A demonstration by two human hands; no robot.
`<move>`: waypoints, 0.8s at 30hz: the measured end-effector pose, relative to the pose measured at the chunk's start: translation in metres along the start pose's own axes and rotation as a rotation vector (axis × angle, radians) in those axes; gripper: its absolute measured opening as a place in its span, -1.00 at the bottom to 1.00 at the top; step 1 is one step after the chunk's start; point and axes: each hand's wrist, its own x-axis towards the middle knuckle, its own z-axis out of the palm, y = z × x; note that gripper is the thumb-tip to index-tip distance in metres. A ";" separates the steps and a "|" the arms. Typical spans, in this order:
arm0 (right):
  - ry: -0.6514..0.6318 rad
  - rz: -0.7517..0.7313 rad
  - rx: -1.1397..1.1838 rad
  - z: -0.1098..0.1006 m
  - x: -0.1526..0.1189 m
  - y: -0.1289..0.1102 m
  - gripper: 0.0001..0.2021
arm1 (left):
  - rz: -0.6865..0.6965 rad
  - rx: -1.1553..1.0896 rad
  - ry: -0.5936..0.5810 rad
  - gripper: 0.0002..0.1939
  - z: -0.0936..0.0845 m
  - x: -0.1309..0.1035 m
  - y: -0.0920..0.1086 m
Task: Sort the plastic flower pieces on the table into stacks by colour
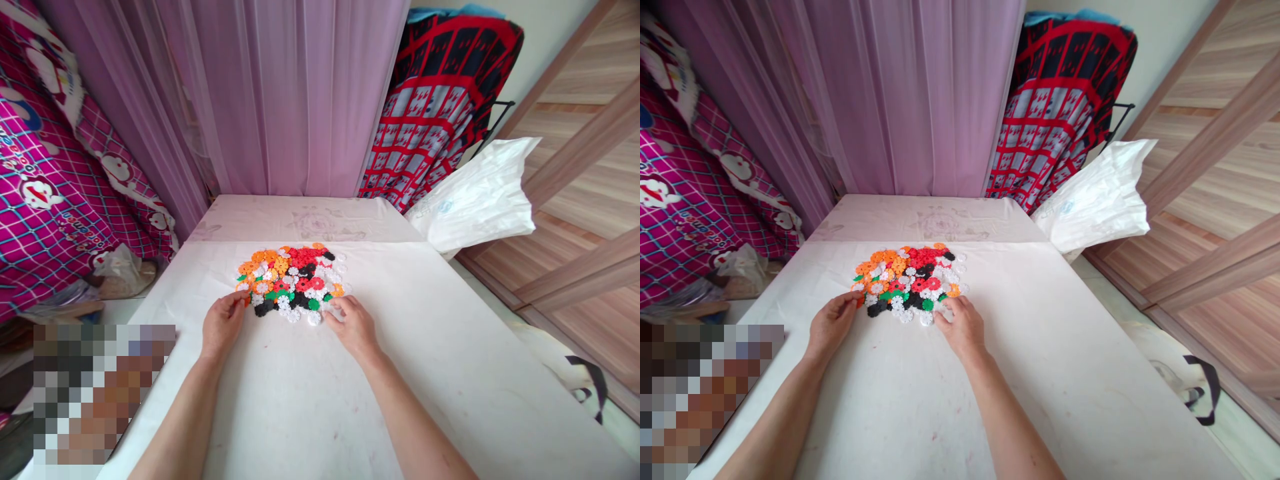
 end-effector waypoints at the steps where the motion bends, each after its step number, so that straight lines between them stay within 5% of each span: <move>1: -0.005 -0.031 0.002 0.001 -0.002 -0.006 -0.82 | 0.000 0.001 -0.002 -0.62 0.000 0.000 0.000; 6: -0.046 -0.121 -0.097 0.003 -0.007 -0.025 -0.87 | 0.007 -0.001 0.002 -0.62 0.002 0.002 -0.002; 24: -0.075 -0.103 -0.185 0.007 -0.008 -0.026 -0.83 | 0.006 -0.002 0.006 -0.62 0.001 0.001 -0.001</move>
